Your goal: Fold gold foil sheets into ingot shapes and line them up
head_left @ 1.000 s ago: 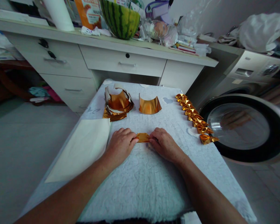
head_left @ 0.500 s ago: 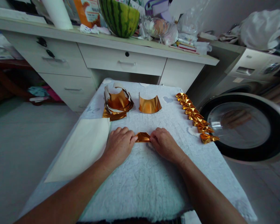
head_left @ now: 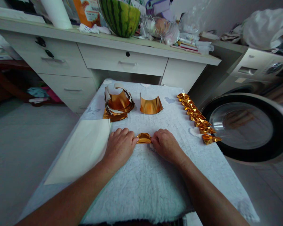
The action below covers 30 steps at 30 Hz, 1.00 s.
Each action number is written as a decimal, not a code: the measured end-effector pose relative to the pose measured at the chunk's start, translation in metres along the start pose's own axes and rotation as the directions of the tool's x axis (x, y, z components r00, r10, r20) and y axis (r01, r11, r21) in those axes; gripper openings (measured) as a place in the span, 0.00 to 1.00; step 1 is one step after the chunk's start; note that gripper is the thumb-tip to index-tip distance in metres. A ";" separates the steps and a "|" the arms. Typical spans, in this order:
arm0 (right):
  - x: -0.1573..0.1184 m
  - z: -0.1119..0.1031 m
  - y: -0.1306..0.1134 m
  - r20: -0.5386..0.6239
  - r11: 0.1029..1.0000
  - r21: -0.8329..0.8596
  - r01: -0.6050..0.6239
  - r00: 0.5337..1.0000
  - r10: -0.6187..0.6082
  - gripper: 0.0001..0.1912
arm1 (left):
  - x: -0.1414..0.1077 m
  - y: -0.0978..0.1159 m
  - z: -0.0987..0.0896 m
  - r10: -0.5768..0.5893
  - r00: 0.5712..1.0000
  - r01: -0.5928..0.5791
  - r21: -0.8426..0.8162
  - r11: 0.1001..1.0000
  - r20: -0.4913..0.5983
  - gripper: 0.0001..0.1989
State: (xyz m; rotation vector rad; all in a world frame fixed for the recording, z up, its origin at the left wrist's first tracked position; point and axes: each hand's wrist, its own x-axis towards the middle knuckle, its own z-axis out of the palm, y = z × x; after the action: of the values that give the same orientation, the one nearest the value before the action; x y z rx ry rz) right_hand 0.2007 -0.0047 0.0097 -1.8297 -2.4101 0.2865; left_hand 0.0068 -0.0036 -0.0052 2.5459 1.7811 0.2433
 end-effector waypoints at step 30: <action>-0.002 0.003 -0.002 -0.057 0.961 0.270 0.064 0.997 -0.050 0.12 | 0.002 -0.004 0.007 0.214 0.977 -0.209 -0.303 0.930 -0.018 0.16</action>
State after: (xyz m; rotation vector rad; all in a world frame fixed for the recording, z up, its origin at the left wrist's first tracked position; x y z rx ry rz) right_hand 0.1984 -0.0078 0.0069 -1.6257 -2.2543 0.5310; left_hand 0.0049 0.0001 -0.0120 2.5013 1.3376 0.4623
